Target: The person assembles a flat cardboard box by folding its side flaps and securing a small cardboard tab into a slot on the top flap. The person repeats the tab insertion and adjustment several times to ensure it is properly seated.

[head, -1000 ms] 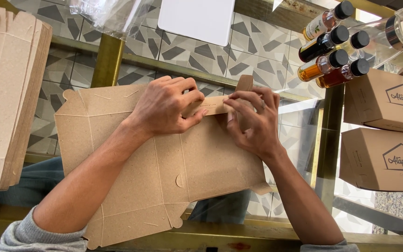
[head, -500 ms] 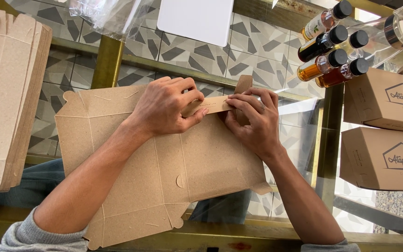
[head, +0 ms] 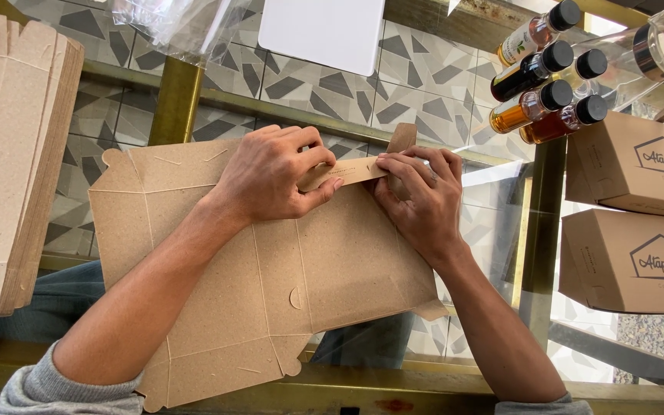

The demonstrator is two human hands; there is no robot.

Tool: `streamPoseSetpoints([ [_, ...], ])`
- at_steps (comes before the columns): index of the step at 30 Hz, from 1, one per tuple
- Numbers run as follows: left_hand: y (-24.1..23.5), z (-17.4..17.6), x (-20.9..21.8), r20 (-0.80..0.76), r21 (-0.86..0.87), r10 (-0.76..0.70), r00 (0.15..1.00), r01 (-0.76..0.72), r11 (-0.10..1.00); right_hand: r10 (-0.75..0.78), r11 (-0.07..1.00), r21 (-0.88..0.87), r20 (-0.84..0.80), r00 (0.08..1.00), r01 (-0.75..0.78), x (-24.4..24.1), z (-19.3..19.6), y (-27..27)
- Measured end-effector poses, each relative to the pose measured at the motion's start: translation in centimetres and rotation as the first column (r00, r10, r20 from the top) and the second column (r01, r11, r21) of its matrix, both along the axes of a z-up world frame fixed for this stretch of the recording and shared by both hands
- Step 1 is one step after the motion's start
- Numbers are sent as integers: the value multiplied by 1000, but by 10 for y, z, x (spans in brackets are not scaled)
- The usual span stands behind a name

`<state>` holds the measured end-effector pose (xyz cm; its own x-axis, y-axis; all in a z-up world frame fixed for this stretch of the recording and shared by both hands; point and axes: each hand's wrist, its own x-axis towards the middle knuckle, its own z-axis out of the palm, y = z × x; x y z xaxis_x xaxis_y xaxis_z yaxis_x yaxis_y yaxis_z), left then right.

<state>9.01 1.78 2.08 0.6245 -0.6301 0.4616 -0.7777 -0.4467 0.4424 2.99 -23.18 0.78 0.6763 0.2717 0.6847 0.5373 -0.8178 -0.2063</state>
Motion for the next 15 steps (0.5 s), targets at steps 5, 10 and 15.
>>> streamPoseSetpoints([
  [5, 0, 0, 0, -11, 1, -3, 1000, 3, 1000, -12, 1000, -12, -23, 1000, 12, -2, 3, 0],
  [10, -1, 0, 0, -4, 5, 0, 1000, 0, 1000, -17, 1000, -15, -29, 999, 17, -1, 0, 1],
  [15, 0, 0, 0, -24, 18, -5, 1000, 6, 1000, -27, 999, -45, -96, 995, 23, -5, 5, 3],
])
